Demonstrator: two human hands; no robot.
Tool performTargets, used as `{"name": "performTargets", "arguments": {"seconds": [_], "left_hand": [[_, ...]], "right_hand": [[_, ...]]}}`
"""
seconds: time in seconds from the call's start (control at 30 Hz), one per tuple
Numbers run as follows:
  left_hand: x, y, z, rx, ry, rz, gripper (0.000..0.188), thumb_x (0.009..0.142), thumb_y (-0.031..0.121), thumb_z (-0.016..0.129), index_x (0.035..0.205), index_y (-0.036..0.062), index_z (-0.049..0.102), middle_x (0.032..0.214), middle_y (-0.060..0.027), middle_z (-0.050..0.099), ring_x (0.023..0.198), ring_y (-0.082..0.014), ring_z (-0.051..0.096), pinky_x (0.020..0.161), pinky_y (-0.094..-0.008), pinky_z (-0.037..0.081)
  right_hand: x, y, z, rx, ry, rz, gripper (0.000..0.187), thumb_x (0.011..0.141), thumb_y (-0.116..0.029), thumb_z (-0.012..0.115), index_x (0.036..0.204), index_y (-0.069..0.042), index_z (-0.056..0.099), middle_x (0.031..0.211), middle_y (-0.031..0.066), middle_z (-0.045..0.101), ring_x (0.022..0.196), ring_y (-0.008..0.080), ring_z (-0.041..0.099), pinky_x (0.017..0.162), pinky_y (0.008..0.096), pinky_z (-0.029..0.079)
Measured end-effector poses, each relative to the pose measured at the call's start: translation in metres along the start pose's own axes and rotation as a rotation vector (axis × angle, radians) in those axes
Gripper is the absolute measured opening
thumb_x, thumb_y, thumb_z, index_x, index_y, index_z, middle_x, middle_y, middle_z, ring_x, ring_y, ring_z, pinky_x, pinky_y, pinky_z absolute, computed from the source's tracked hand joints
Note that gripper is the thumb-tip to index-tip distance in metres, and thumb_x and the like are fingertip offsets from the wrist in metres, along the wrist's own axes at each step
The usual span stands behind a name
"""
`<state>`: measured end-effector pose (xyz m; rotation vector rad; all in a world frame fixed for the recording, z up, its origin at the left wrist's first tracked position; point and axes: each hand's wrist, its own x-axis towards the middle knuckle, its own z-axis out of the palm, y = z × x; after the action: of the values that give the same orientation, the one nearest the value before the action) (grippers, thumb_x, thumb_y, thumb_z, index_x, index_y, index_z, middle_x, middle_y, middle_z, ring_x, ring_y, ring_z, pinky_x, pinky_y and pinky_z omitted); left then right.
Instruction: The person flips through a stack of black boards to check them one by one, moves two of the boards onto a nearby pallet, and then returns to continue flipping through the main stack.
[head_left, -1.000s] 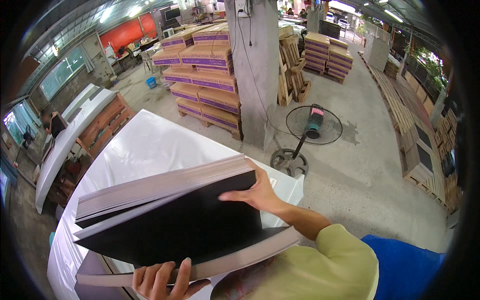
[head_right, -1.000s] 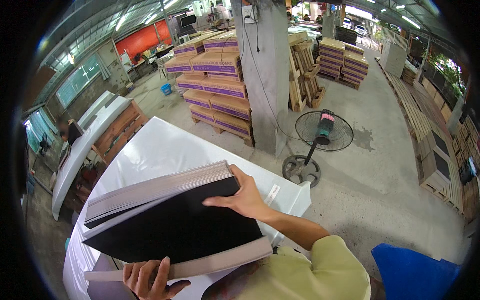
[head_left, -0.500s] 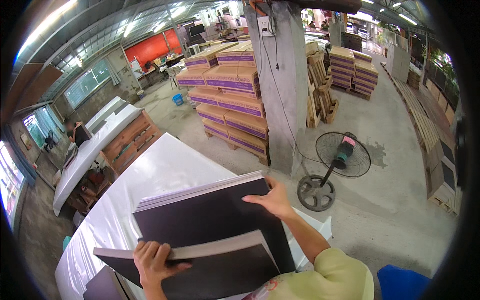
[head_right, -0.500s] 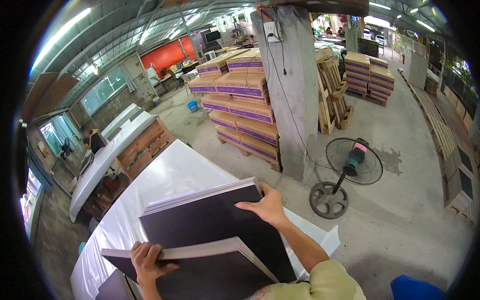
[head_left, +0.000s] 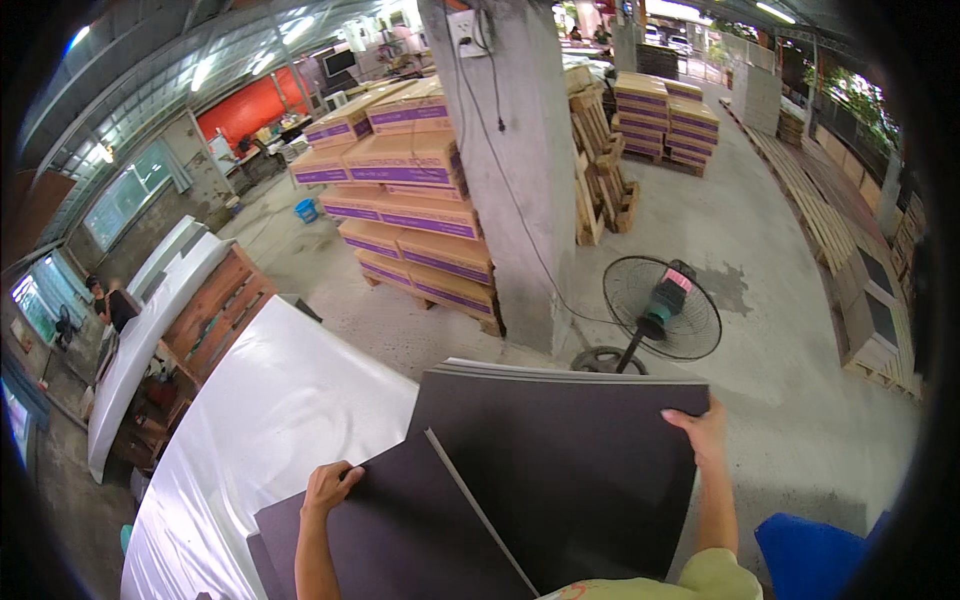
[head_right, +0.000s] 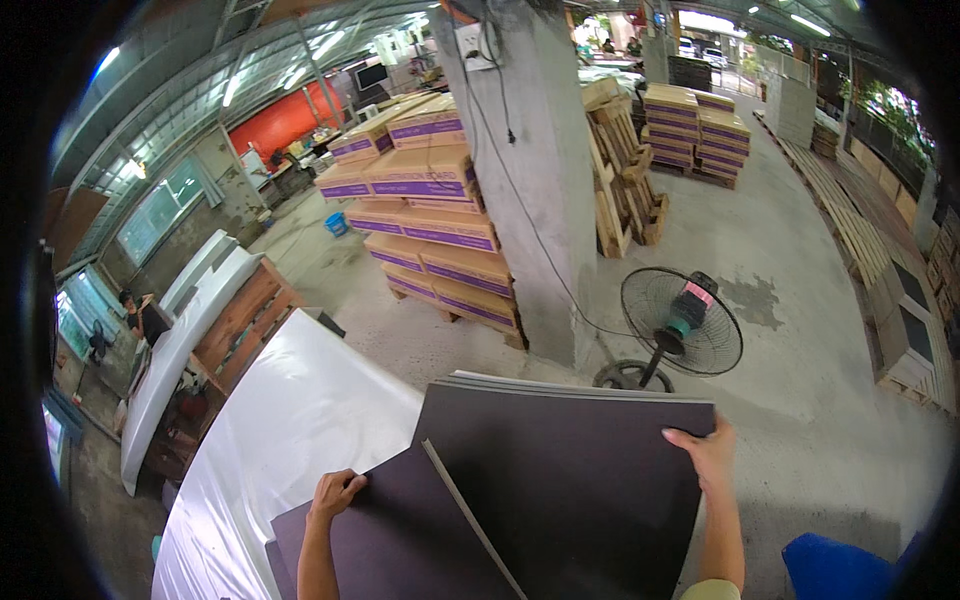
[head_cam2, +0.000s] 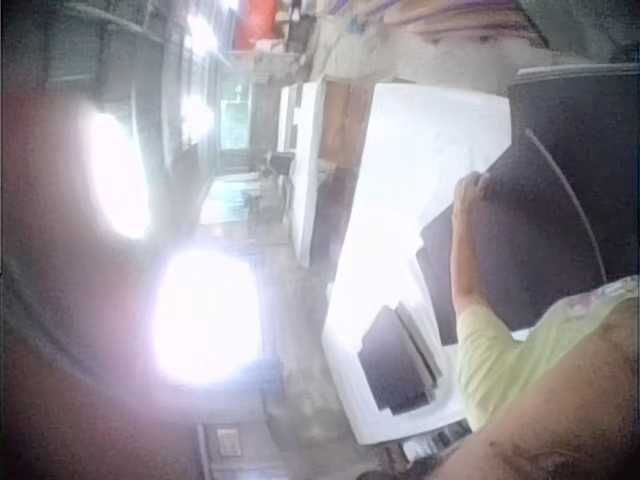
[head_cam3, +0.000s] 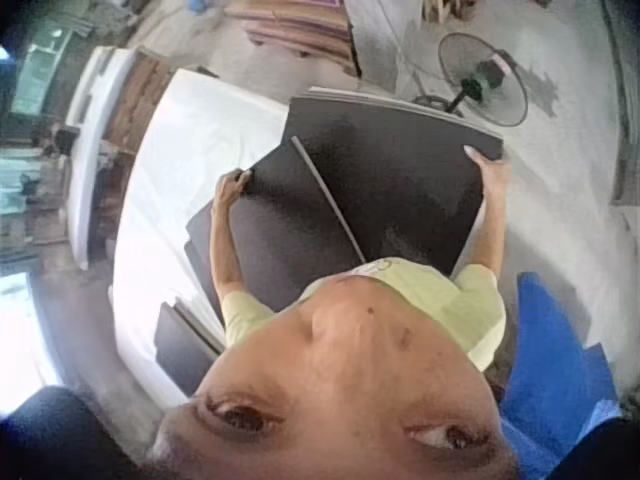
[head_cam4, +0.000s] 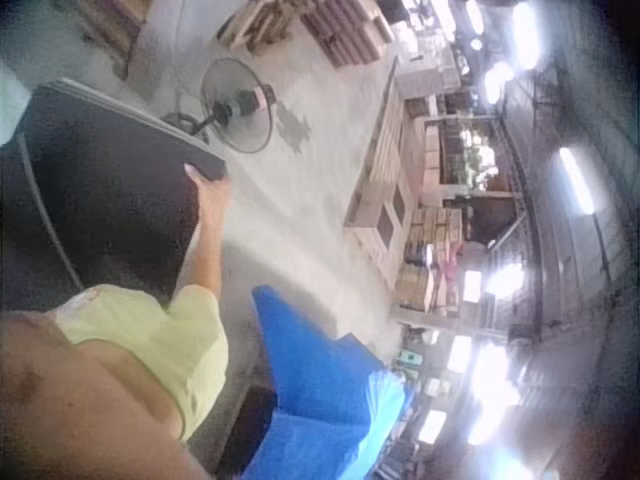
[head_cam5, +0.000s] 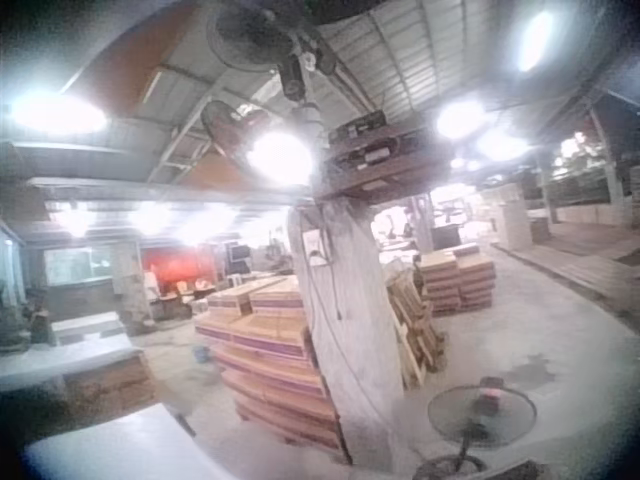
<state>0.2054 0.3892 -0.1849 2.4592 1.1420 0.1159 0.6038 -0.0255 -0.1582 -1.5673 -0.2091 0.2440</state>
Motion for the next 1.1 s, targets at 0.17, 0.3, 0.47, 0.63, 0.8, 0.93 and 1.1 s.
{"name": "performTargets", "arguments": {"seconds": [0.17,0.3,0.47,0.63,0.8,0.93,1.1], "left_hand": [[0.029,-0.005,0.024,-0.013,-0.189,-0.157,0.041,0.088,0.04,0.05,0.081,0.0011,0.062,0.069,-0.0168,0.056,0.066,-0.0303,0.054,0.064,-0.0388,0.042],[0.069,0.015,0.029,0.059,0.119,0.111,0.032,0.089,0.033,0.05,0.096,0.0051,0.064,0.103,-0.0188,0.054,0.099,-0.0322,0.051,0.08,-0.0423,0.042],[0.154,0.105,0.075,-0.244,-0.153,-0.023,0.078,0.081,0.053,0.056,0.131,-0.0034,0.038,0.125,-0.0214,0.049,0.116,-0.0293,0.047,0.096,-0.0374,0.037],[0.166,0.192,0.143,-0.498,-0.588,-0.16,0.094,0.071,0.07,0.055,0.125,-0.0075,0.046,0.123,-0.0223,0.051,0.116,-0.03,0.048,0.099,-0.0347,0.035],[0.169,0.2,0.156,-0.524,-0.444,-0.339,0.084,0.072,0.059,0.064,0.12,-0.0083,0.05,0.116,-0.022,0.055,0.107,-0.0305,0.054,0.09,-0.0371,0.042],[0.174,0.198,0.171,-0.613,-0.33,-0.277,0.078,0.072,0.056,0.066,0.115,-0.0081,0.054,0.11,-0.0226,0.059,0.104,-0.0299,0.057,0.087,-0.0368,0.043],[0.151,0.263,0.142,-0.717,-0.177,-0.123,0.083,0.074,0.061,0.06,0.117,-0.0084,0.052,0.115,-0.0236,0.056,0.111,-0.0293,0.053,0.092,-0.0346,0.039]], "right_hand": [[-0.02,0.026,-0.073,-0.078,0.224,0.001,0.049,0.058,-0.007,0.081,0.099,0.008,0.058,0.092,0.0135,0.064,0.08,0.02,0.062,0.076,0.0293,0.049],[-0.021,0.037,-0.089,0.0,0.263,0.074,0.048,0.058,-0.005,0.081,0.098,0.008,0.058,0.091,0.0124,0.064,0.079,0.0194,0.061,0.076,0.0296,0.049],[-0.015,0.058,-0.093,-0.019,0.276,0.064,0.047,0.058,-0.003,0.081,0.098,0.008,0.058,0.09,0.0127,0.064,0.079,0.0188,0.062,0.075,0.0305,0.05],[-0.013,0.074,-0.101,0.039,0.304,0.108,0.049,0.058,-0.01,0.083,0.097,0.007,0.058,0.088,0.0128,0.064,0.077,0.0205,0.063,0.075,0.0307,0.05],[-0.017,0.105,-0.11,0.082,0.34,0.43,0.072,0.064,-0.032,0.08,0.113,0.01,0.048,0.106,0.0214,0.057,0.098,0.0277,0.057,0.085,0.0342,0.046],[-0.043,0.101,-0.112,-0.071,0.271,0.455,0.088,0.069,-0.036,0.076,0.127,0.013,0.033,0.123,0.0265,0.046,0.114,0.0314,0.047,0.094,0.0368,0.039],[-0.067,0.03,-0.137,0.015,0.384,0.202,0.081,0.072,-0.028,0.075,0.128,0.014,0.032,0.124,0.0242,0.046,0.113,0.0294,0.047,0.094,0.0352,0.038]]}}
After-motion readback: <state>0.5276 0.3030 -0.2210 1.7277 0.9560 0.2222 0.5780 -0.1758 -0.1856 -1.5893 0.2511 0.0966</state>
